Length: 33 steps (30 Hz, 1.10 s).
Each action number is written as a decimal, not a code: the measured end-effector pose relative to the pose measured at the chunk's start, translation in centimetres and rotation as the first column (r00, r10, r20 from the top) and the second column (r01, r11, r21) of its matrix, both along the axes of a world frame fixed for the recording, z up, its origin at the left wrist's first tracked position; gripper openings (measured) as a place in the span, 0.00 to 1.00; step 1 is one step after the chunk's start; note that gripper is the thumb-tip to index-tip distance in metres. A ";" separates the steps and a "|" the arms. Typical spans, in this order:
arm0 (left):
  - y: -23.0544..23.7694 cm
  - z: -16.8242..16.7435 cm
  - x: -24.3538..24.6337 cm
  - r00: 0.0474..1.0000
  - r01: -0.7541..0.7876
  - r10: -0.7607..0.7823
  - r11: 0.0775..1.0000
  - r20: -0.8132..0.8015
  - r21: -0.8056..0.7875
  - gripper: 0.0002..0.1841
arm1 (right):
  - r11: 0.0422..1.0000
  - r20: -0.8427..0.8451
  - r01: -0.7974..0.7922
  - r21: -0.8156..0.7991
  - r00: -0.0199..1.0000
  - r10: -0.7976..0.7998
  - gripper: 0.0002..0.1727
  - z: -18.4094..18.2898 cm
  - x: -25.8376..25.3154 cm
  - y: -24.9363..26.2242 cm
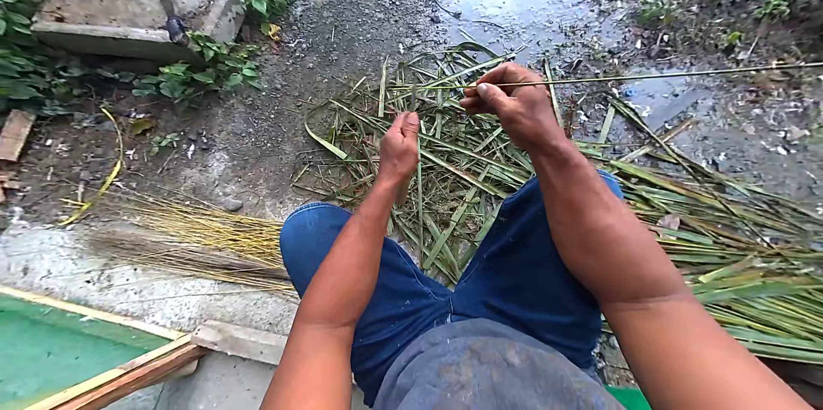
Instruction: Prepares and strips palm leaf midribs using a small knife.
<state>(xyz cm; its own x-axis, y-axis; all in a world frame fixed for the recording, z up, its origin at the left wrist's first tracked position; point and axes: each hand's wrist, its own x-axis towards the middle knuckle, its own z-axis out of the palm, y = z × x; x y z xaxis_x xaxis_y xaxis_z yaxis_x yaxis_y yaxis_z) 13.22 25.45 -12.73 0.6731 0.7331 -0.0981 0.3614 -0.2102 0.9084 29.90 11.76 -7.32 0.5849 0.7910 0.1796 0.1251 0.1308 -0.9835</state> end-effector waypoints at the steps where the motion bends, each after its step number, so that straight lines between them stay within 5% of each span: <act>1: -1.0 0.2 0.2 0.999 0.044 -0.044 0.996 0.008 0.082 0.26 | 1.000 0.013 -0.004 -0.004 1.000 0.004 0.05 0.0 -0.3 0.2; 5: -2.7 0.5 1.0 0.985 0.115 -0.153 0.926 0.080 0.358 0.23 | 1.000 0.059 0.008 -0.009 0.998 -0.007 0.06 -0.2 -1.1 1.0; 9: -0.6 0.3 1.0 0.998 0.043 -0.037 0.991 -0.054 0.129 0.26 | 0.999 0.013 0.010 0.031 1.000 -0.010 0.06 -0.3 -0.5 0.6; 13: -0.9 1.1 0.7 0.997 0.071 -0.068 0.980 -0.025 0.187 0.26 | 0.999 -0.042 -0.006 0.046 0.999 0.008 0.07 -0.2 -0.5 0.5; 17: 1.6 -0.3 0.4 0.995 -0.044 0.043 0.999 -0.093 -0.005 0.28 | 0.998 -0.118 0.008 0.069 0.993 0.000 0.06 0.0 -0.3 0.1; 21: 0.7 0.5 0.2 1.000 -0.022 0.022 0.997 0.003 0.075 0.26 | 0.996 -0.192 -0.008 0.093 0.981 0.025 0.06 -0.1 -0.3 0.3; 25: 2.5 -0.7 0.1 0.994 -0.092 0.091 0.996 -0.066 -0.017 0.28 | 0.996 -0.216 -0.002 0.086 0.976 0.021 0.06 -0.1 -0.4 0.5; 28: 2.0 0.3 0.1 0.996 -0.059 0.065 0.994 -0.062 0.095 0.28 | 0.996 -0.212 -0.010 0.089 0.977 0.029 0.06 0.1 -0.4 0.5; 33: 5.9 -0.6 -0.7 0.938 -0.345 0.345 0.927 -0.025 -0.145 0.28 | 0.996 -0.115 0.038 0.087 0.993 -0.028 0.06 0.3 0.6 -0.3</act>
